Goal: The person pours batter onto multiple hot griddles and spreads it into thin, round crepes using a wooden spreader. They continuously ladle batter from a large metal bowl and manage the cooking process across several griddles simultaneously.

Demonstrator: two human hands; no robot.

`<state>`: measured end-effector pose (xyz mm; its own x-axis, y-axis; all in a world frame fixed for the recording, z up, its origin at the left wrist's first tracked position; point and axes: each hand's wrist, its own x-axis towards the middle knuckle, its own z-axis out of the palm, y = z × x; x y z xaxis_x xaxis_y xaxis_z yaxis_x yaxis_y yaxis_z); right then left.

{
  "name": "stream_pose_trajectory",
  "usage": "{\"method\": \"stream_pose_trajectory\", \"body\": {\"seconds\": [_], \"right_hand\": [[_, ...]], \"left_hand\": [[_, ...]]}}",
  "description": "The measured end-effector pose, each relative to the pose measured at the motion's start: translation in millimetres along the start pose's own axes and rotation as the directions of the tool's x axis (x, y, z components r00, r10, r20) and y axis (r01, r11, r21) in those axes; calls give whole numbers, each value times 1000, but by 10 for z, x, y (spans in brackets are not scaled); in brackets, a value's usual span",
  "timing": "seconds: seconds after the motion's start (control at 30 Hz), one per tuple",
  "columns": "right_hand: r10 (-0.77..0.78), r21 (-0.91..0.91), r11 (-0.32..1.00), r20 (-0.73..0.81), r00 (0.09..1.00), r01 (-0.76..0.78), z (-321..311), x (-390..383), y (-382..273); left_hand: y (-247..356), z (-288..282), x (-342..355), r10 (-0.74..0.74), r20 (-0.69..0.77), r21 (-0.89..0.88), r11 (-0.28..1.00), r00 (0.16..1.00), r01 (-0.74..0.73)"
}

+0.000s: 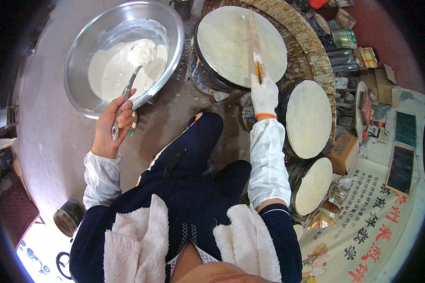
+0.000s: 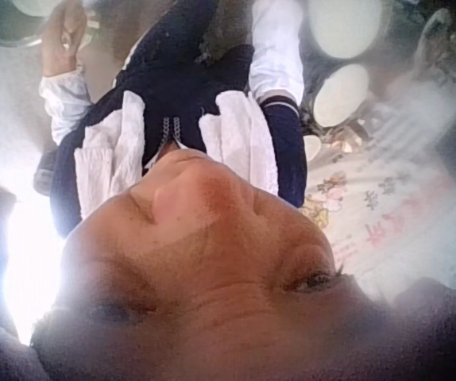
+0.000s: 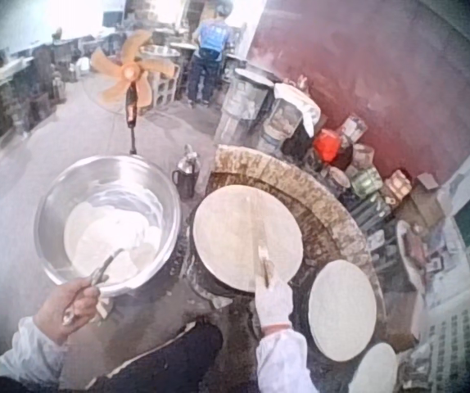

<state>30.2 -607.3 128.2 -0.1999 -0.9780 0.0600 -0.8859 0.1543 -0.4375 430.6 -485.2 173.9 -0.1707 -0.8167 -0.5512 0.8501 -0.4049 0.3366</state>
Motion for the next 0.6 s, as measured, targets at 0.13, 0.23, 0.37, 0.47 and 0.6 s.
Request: {"method": "stream_pose_trajectory", "body": {"seconds": [0.13, 0.23, 0.37, 0.47, 0.6], "right_hand": [[48, -125, 991, 81, 996, -37, 71, 25, -37], [94, -207, 975, 78, 993, -76, 89, 30, 78], [71, -15, 997, -38, 997, -71, 0, 92, 230], [166, 130, 977, 46, 985, -171, 127, 149, 279], [-1, 283, 958, 169, 986, -48, 266, -103, 14]], "left_hand": [[11, 37, 6, -7, 27, 10, 1000, 1000, 7], [9, 20, -14, 4, 19, 5, 1000, 1000, -4], [16, -91, -21, 23, 33, 31, 999, 999, -24], [10, -58, -35, 18, 19, 32, 999, 1000, -18], [2, -6, -66, 21, 9, 30, 999, 1000, -21]]}}
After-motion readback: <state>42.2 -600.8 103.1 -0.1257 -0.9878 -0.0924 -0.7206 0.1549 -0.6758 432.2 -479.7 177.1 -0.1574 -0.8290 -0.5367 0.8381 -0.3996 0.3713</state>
